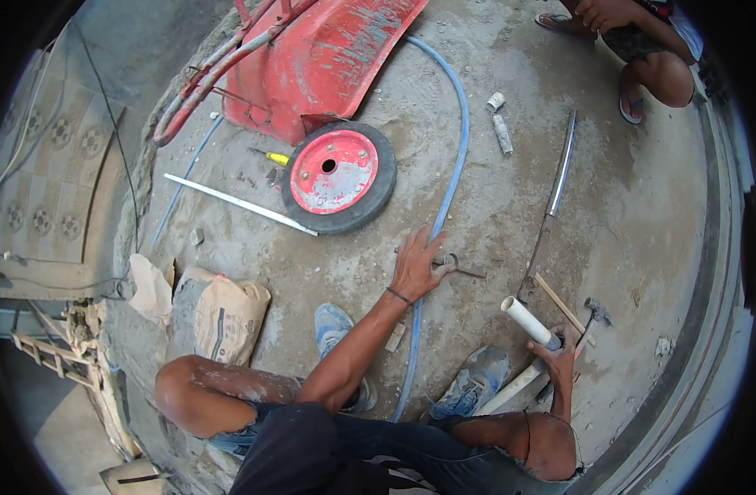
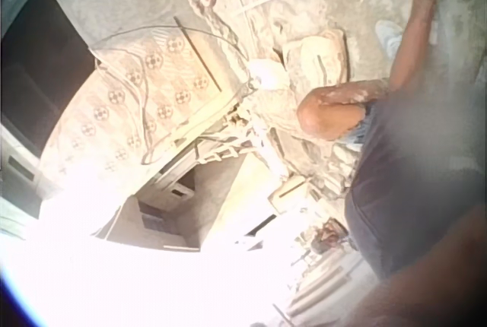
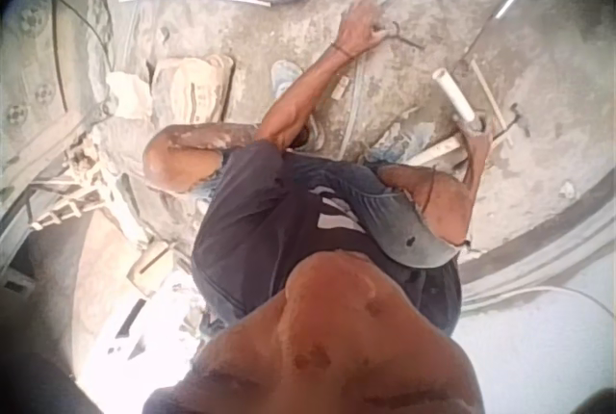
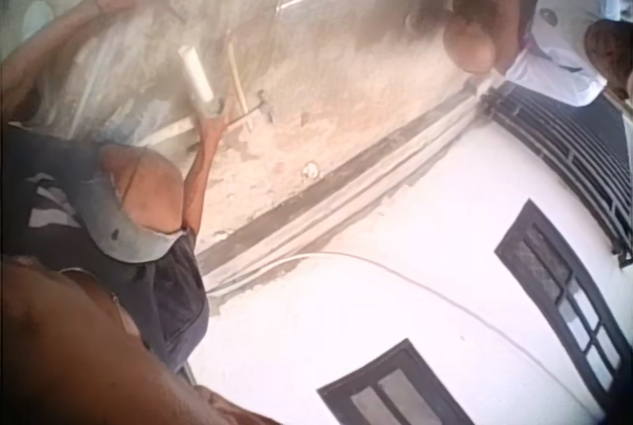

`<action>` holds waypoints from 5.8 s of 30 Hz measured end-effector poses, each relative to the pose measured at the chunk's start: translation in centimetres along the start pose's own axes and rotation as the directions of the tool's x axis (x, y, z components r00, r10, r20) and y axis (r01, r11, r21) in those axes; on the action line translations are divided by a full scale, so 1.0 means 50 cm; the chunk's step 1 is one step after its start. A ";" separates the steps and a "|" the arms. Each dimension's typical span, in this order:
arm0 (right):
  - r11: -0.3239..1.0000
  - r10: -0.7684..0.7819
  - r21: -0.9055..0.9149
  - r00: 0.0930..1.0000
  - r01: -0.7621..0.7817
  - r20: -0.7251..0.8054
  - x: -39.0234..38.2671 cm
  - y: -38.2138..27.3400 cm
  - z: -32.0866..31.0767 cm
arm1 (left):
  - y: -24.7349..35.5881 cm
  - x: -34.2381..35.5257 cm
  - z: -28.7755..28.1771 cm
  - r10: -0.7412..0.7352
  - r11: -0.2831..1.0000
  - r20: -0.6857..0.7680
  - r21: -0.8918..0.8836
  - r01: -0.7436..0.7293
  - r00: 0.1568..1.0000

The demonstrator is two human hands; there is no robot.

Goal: The person uses a hammer and a metal rod to remove a metal ring from a wheelbarrow wheel, fits a section of pipe onto the axle, and uses the hammer to secure the components.

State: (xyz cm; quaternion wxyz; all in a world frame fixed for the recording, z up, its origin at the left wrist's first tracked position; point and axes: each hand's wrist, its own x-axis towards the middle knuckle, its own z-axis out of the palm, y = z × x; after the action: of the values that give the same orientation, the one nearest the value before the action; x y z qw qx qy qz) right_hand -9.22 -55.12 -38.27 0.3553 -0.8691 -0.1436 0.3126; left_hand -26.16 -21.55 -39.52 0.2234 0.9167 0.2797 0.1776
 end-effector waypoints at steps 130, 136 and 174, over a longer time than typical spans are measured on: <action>0.928 -0.194 0.260 0.940 0.269 -0.282 0.030 -0.258 0.055 | -0.023 0.143 0.040 -0.392 0.033 0.572 -0.774 0.633 0.720; 0.888 -0.214 0.335 0.928 0.315 -0.305 0.033 -0.291 0.066 | -0.019 0.127 0.045 -0.189 -0.646 0.659 -0.642 0.414 0.728; 0.811 -0.499 0.110 0.777 0.575 -0.384 -0.007 -0.356 0.033 | 0.058 0.144 -0.020 -0.006 -0.671 0.495 -0.646 0.363 0.869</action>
State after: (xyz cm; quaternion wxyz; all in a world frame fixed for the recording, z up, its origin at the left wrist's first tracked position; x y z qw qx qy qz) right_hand -11.05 -41.85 -26.44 0.5434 -0.7863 -0.2883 0.0580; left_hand -19.71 -19.15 -35.76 0.9675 0.1149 0.1459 0.1718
